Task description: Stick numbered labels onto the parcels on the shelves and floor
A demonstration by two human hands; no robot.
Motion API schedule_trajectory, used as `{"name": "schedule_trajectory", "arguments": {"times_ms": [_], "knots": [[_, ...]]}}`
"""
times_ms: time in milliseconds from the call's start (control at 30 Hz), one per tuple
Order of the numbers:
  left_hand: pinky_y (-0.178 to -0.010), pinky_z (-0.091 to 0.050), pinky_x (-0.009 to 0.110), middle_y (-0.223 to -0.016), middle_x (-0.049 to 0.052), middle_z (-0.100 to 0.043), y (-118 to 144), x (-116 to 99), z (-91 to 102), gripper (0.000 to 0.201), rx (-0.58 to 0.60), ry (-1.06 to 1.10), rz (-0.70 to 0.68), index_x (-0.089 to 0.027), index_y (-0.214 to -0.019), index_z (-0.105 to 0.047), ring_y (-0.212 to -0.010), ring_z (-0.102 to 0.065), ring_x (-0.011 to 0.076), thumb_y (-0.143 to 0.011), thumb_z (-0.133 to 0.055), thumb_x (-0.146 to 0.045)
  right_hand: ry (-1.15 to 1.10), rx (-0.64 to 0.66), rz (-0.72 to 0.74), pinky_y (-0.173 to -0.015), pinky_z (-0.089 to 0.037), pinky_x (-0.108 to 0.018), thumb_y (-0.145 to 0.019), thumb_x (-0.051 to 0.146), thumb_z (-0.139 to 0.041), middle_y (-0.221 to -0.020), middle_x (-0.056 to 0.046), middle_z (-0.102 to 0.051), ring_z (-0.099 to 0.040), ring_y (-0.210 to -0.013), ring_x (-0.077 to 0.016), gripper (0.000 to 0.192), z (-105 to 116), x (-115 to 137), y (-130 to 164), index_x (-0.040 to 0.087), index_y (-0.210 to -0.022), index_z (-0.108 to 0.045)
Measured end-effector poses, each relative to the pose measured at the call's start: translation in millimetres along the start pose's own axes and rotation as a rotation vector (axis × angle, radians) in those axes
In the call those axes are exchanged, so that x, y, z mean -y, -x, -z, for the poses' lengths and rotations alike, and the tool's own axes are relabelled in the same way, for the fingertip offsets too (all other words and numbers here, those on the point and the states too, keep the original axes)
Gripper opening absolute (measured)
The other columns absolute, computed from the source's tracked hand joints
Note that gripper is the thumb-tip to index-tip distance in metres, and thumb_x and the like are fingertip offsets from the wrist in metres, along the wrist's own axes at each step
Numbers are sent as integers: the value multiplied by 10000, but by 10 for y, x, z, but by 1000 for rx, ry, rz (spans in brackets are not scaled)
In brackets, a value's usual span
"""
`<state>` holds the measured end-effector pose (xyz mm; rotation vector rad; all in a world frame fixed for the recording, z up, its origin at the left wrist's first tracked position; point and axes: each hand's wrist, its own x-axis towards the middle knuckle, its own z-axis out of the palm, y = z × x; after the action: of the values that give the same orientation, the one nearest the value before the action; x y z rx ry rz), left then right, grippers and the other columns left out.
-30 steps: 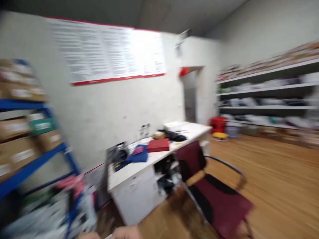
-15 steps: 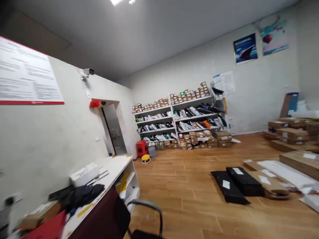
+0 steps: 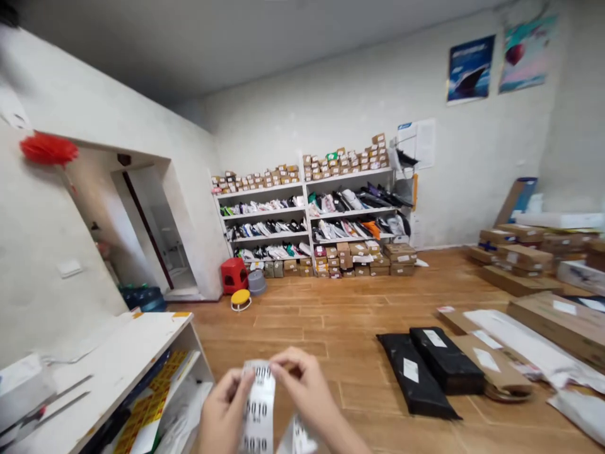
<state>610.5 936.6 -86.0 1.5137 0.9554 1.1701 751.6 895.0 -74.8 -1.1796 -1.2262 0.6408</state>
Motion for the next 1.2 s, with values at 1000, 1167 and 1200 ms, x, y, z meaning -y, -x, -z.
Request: {"name": "schedule_trajectory", "arguments": {"times_ms": [1000,1167,1200], "knots": [[-628,-500,263,-811,93,-724,-9346,1237,-3691,349,268,293,-37,-137,-856,-683,-686,-647,192,-664,-702,-428,-139,-140,45,-514,-357,-231,-598,380,-733,-602,27,-566,-438,-511,-84,277,2729,-3023,-9151,159,-737,-641],[-623,-485,268,-746,75,-714,-11271,1414,-4208,385,331,439,-101,-154,-828,-682,-669,-638,198,-617,-725,-473,97,-206,263,-488,-315,-236,-709,346,-636,-650,1,-593,-379,-490,-84,189,3025,-3430,-10848,159,-735,-643],[-608,-476,264,-720,67,-705,-11634,1345,-4341,394,355,443,-123,-155,-824,-676,-652,-628,194,-611,-725,-483,103,-245,304,-506,-340,-242,-718,357,-628,-661,-8,-600,-420,-517,-101,196,3117,-3467,-11184,163,-743,-641]]}}
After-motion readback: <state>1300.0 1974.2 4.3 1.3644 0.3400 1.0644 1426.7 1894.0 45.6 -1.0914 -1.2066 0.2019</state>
